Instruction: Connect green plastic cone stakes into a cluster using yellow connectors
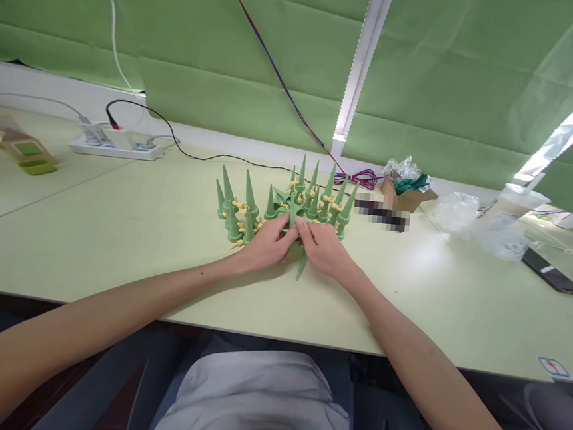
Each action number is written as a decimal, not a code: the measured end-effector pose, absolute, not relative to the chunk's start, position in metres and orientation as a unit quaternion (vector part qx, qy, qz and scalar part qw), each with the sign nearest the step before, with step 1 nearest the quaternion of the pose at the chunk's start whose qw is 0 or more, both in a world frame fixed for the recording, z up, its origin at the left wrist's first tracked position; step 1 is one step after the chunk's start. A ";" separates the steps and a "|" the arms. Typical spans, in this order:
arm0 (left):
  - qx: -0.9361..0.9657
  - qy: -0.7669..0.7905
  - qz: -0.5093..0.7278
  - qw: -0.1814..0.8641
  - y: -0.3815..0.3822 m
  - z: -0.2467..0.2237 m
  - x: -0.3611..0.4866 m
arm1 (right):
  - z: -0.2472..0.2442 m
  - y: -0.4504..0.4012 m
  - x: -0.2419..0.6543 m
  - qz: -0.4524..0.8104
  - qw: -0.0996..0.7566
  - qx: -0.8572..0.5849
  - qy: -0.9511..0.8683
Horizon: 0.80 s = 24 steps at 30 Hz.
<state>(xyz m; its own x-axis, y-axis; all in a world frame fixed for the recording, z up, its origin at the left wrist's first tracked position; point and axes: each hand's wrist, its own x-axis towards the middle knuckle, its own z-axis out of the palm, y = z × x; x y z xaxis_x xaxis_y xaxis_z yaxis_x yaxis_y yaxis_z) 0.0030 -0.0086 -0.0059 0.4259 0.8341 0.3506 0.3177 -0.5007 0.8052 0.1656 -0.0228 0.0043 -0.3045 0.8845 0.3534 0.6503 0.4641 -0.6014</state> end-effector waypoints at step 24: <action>0.779 0.371 0.368 0.346 -0.011 -0.002 0.002 | 0.003 -0.023 0.165 0.178 0.353 -0.487 -0.778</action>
